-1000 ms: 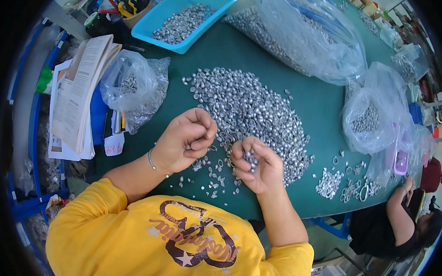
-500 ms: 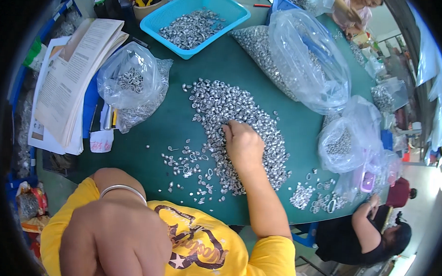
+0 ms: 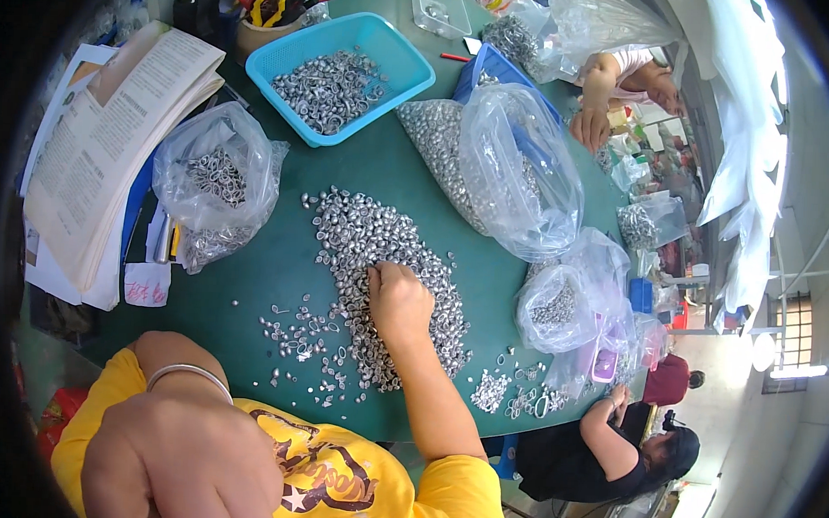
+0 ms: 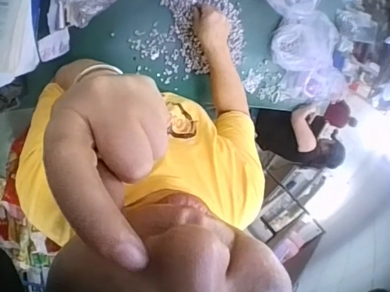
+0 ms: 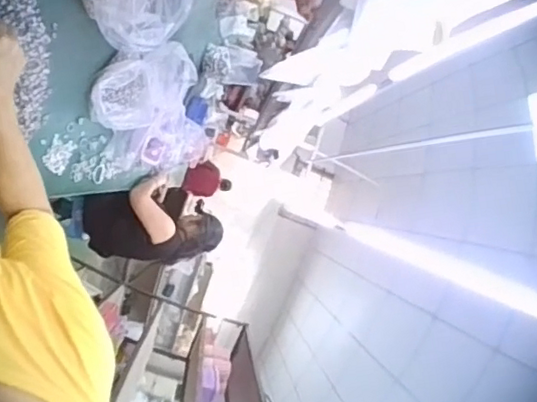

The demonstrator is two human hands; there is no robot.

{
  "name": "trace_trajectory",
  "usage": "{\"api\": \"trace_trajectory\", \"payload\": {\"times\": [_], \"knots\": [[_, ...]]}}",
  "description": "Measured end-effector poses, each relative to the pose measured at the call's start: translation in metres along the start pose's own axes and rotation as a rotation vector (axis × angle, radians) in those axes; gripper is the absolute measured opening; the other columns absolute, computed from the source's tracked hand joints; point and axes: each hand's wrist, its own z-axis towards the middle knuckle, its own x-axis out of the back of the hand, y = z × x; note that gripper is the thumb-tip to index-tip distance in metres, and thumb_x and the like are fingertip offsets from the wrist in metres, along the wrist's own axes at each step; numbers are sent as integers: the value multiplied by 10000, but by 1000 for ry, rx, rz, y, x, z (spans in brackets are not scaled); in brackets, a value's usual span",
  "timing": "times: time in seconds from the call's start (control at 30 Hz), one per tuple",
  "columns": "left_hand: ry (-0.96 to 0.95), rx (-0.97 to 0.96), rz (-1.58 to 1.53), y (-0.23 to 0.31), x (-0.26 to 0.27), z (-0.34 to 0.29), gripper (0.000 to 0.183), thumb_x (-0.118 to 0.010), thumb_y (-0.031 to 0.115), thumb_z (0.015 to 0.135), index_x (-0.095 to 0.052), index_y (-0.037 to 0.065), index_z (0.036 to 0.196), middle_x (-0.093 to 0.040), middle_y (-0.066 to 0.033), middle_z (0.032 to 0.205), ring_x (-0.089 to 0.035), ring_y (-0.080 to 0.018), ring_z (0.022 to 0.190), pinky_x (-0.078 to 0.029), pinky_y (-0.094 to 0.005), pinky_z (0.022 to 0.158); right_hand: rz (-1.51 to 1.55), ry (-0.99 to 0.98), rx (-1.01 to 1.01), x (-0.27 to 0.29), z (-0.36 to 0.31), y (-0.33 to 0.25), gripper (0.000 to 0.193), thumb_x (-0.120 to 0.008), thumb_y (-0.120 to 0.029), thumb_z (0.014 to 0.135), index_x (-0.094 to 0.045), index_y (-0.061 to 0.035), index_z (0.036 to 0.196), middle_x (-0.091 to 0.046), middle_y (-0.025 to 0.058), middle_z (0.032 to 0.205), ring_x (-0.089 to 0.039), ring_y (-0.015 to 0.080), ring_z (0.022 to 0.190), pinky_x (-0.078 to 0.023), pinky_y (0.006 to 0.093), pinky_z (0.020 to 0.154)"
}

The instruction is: The person sorts small metal components by hand on a green table, picking them up from a large pile and placing them into different bags and containers.

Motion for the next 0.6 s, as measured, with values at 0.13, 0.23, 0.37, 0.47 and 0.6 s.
{"api": "trace_trajectory", "payload": {"times": [0.13, 0.23, 0.37, 0.47, 0.6], "knots": [[-124, 81, -89, 0, 10, -5, 135, -537, 20, 823, -644, 54, 898, -375, -23, 519, -348, -121, 356, -255, -246, 321, 182, -78, -64, 2, 3, 7, 112, -632, -154, 752, -635, -48, 787, -617, 120, 692, -587, 221, 570, -462, 322, 542], [-219, 250, -137, 2, 34, -6, 137, -533, 64, 830, -563, -21, 728, -458, -101, 572, -416, -200, 407, -308, -312, 358, 883, -235, -355, 19, 7, 2, 113, -615, -98, 789, -622, 14, 806, -554, 6, 616, -449, 71, 483, -345, 218, 437], [364, 304, 223, -25, 52, -18, 166, -361, 162, 930, -480, 73, 1005, -340, 9, 483, -323, -124, 381, -257, -250, 348, 1582, -223, -512, 26, 5, 10, 75, -591, -67, 808, -598, -3, 846, -481, -35, 576, -325, 20, 424, -222, 182, 382], [883, 562, -52, -46, 80, -13, 175, -354, 156, 926, -483, 81, 1017, -296, 37, 545, -228, -51, 401, -187, -189, 345, 914, -210, -172, 28, 1, 17, 117, -603, -110, 790, -630, -2, 828, -598, 31, 664, -536, 119, 594, -437, 246, 559], [1001, 606, -171, -53, 95, -17, 166, -381, 152, 912, -508, 77, 989, -307, 41, 551, -252, -52, 416, -196, -183, 350, 753, -250, -179, 31, 1, 22, 181, -589, -157, 807, -628, 8, 871, -636, 127, 780, -590, 169, 694, -468, 289, 655]]}}
